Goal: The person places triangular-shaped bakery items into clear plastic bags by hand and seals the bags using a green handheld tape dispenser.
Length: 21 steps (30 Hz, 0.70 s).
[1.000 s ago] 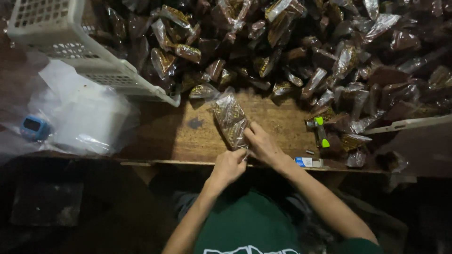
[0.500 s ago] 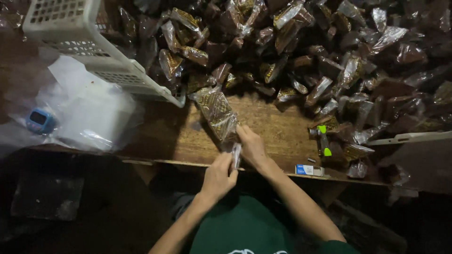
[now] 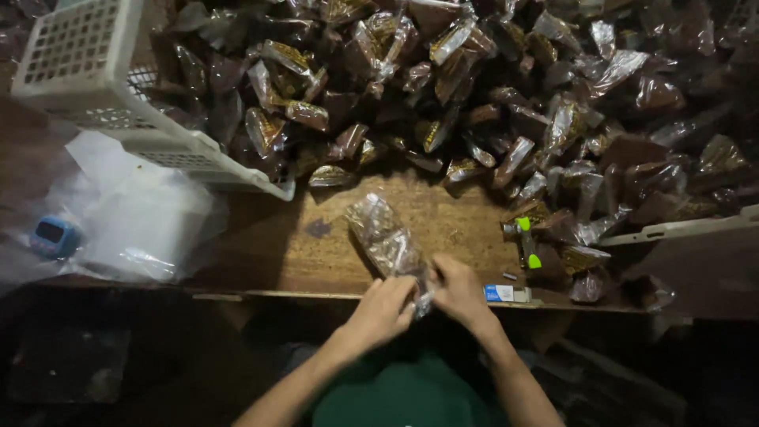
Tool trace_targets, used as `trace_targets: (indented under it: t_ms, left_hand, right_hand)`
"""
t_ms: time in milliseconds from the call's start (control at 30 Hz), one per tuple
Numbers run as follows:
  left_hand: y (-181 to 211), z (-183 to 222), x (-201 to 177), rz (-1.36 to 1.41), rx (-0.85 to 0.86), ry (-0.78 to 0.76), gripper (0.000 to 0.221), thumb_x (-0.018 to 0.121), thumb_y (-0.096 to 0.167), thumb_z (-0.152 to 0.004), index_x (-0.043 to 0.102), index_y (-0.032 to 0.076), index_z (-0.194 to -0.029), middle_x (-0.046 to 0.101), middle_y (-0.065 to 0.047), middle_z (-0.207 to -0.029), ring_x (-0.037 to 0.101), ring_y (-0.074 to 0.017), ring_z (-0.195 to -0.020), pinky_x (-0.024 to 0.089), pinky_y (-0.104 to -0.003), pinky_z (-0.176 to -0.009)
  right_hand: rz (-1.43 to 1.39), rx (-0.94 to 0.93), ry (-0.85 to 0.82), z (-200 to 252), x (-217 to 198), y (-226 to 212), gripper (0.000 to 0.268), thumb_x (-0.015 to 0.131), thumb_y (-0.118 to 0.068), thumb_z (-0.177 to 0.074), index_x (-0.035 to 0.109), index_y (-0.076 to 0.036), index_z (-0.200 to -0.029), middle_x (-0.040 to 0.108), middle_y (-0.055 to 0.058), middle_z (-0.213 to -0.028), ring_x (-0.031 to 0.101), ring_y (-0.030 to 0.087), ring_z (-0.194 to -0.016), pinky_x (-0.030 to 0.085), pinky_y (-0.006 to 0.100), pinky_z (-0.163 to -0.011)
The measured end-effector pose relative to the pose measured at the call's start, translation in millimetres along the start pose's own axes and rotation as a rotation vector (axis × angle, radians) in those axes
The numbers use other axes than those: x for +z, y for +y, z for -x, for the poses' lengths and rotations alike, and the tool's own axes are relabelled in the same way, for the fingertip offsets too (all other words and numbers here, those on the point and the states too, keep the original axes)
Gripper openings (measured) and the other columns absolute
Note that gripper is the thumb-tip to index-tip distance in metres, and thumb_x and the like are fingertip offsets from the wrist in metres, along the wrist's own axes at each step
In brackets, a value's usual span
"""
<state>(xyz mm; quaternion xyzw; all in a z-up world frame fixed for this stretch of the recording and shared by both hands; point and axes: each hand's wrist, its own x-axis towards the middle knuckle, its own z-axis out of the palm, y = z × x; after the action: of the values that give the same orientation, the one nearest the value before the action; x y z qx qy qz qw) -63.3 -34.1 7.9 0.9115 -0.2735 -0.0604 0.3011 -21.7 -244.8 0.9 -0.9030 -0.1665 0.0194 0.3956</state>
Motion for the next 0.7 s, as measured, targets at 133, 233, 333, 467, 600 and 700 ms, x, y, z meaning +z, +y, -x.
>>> trace_targets:
  t_ms: [133,233,333,467,600,700]
  left_hand:
    - [8,-3,17,0.131,-0.111,0.076,0.033,0.069,0.024,-0.085,0.063,0.015,-0.116,0.071,-0.01,-0.103,0.066,-0.0312,-0.104,0.045,-0.046,-0.092]
    - [0,-16,-1,0.037,-0.177,0.142,0.034,0.069,0.019,-0.083,0.061,0.015,-0.116,0.069,-0.013,-0.102,0.065,-0.0357,-0.1,0.046,-0.053,-0.087]
    - [-74,-43,-4,-0.081,-0.308,0.27,0.037,0.067,0.016,-0.083,0.061,0.013,-0.119,0.069,-0.013,-0.104,0.064,-0.0349,-0.103,0.046,-0.053,-0.092]
    - [-84,-51,-11,-0.114,-0.299,0.357,0.048,0.065,0.01,-0.083,0.055,0.003,-0.129,0.066,-0.024,-0.112,0.061,-0.0422,-0.107,0.047,-0.054,-0.089]
    - [-58,-54,-12,-0.235,-0.264,0.281,0.061,0.071,0.008,-0.073,0.053,0.003,-0.132,0.063,-0.022,-0.116,0.059,-0.0394,-0.105,0.047,-0.05,-0.088]
    - [-62,-60,1,-0.199,-0.247,0.25,0.071,0.074,0.006,-0.07,0.05,0.004,-0.136,0.06,-0.022,-0.123,0.056,-0.0386,-0.11,0.047,-0.047,-0.089]
  right_hand:
    - [-0.048,-0.008,0.01,7,-7,-14,0.011,0.071,-0.014,-0.081,0.064,-0.017,-0.089,0.068,0.01,-0.089,0.071,0.039,-0.087,0.058,0.045,-0.075]
    - [-0.209,-0.081,0.046,-35,25,9,0.011,0.07,-0.01,-0.083,0.059,-0.008,-0.086,0.059,0.016,-0.09,0.065,0.044,-0.086,0.055,0.049,-0.075]
    - [-0.215,-0.144,0.146,-97,56,-13,0.011,0.069,-0.009,-0.088,0.058,-0.009,-0.09,0.056,0.012,-0.094,0.064,0.04,-0.089,0.054,0.044,-0.078]
    - [-0.333,-0.188,0.149,-125,76,-3,0.018,0.072,-0.005,-0.077,0.057,-0.009,-0.086,0.055,0.012,-0.095,0.064,0.038,-0.087,0.054,0.044,-0.078]
    - [-0.26,-0.067,0.158,-104,56,0,0.021,0.073,0.0,-0.078,0.064,-0.011,-0.093,0.059,0.011,-0.097,0.067,0.039,-0.093,0.056,0.045,-0.082]
    - [-0.13,0.015,0.2,-73,25,-11,0.023,0.071,0.003,-0.078,0.067,-0.01,-0.097,0.063,0.013,-0.095,0.068,0.039,-0.093,0.056,0.047,-0.081]
